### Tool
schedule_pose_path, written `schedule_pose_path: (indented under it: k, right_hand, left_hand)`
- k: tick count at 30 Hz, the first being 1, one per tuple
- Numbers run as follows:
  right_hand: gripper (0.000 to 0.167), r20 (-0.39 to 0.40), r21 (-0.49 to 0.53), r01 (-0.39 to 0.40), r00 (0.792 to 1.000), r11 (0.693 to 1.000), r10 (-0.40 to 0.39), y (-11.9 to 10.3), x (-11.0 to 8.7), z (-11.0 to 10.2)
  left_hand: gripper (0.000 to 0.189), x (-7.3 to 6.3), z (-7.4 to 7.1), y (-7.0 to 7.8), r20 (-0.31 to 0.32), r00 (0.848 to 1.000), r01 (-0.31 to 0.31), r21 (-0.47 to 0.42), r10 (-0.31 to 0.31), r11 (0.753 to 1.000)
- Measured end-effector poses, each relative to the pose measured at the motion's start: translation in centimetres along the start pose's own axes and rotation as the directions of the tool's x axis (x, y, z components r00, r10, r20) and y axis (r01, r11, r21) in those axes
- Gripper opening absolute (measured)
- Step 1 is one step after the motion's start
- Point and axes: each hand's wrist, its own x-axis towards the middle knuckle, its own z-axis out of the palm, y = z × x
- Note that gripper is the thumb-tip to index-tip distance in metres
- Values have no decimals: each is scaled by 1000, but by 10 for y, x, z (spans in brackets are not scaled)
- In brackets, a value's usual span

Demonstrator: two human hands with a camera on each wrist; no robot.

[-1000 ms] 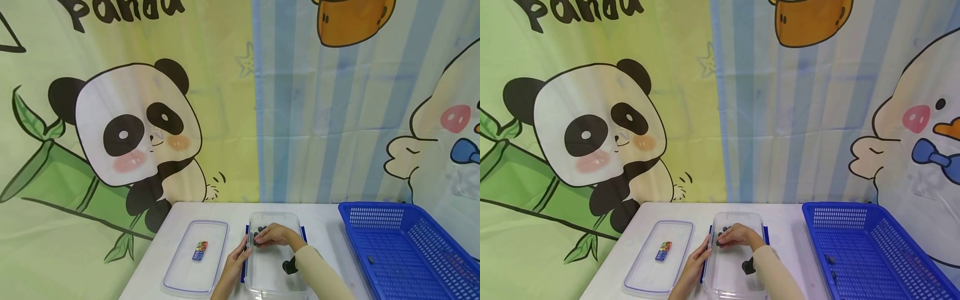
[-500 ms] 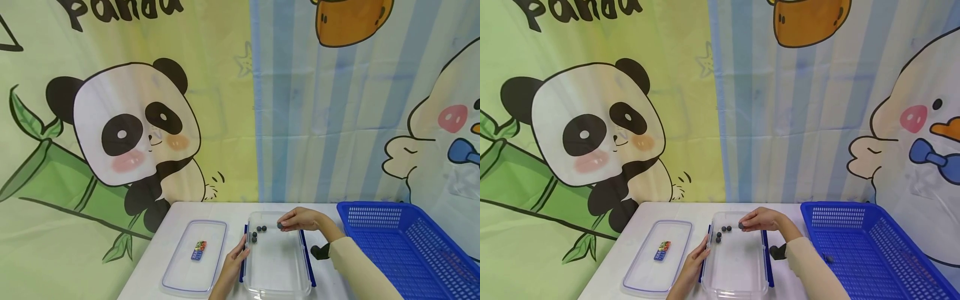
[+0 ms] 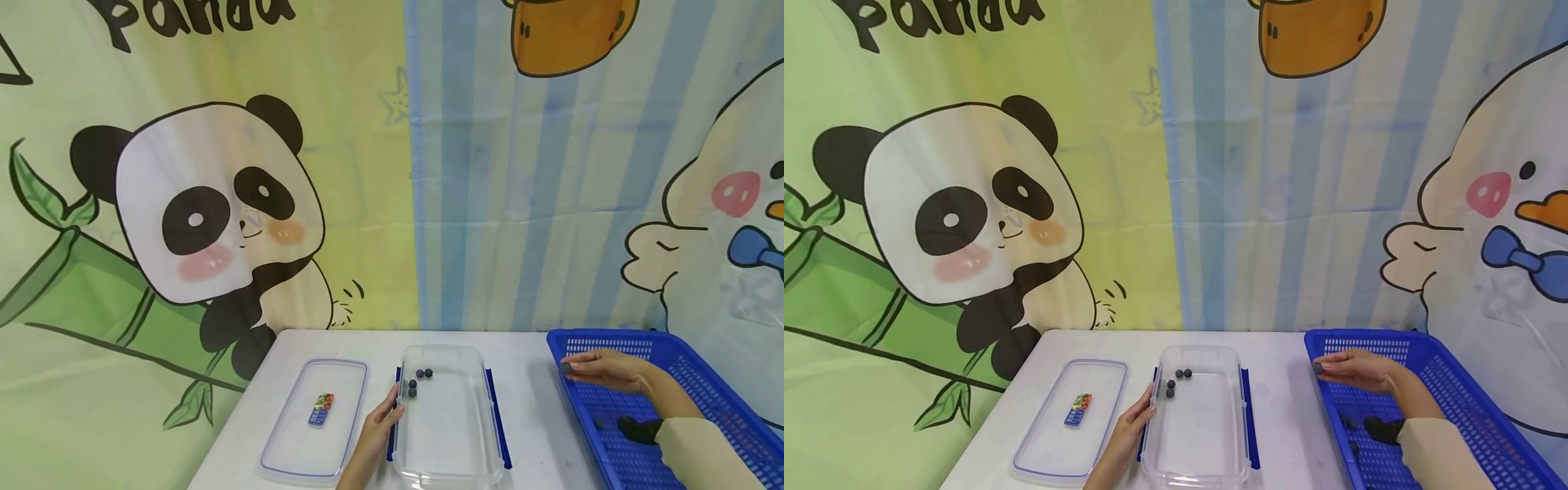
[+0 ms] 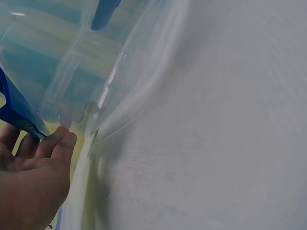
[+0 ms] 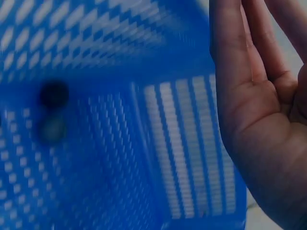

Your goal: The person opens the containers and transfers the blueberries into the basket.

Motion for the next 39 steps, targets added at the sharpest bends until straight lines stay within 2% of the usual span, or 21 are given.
schedule_pose_path:
  k: [4,7,11,15,24,28,32,36,39]
  right_hand:
    - [41,39,125,7,999,992,-12,12,-36,-23]
    - [44,35,166,2,999,986,-8,28,-57,-39]
    - [46,39,208,-57,998,976,50,47,-75,-51]
    - [46,44,258,-100,995,961,92,59,-85,-55]
    - [45,52,347,-133,991,929,123,74,-95,-60]
    - [44,36,341,-133,991,931,128,80,-97,-63]
    - [46,56,338,-120,993,933,107,81,-98,-65]
    - [48,64,313,-78,996,947,60,70,-87,-58]
    - [47,64,252,-13,998,968,-3,50,-68,-45]
  left_hand:
    - [56,1,0,-2,1,1000,9,2,-9,1000]
    - [55,4,-2,-8,-5,1000,14,5,-14,1000]
    - [55,3,-2,-7,-3,1000,21,8,-21,1000]
    - [56,3,-2,-7,10,1000,22,-7,-21,1000]
    - [55,4,-1,-8,30,1000,4,-35,-3,999]
    - [56,3,-1,-7,34,999,0,-43,2,999]
    - [55,3,-2,-7,32,999,-1,-34,2,999]
    - [55,3,-2,-7,19,1000,3,-20,-2,1000]
    - [54,4,-3,-7,14,1000,1,-21,0,1000]
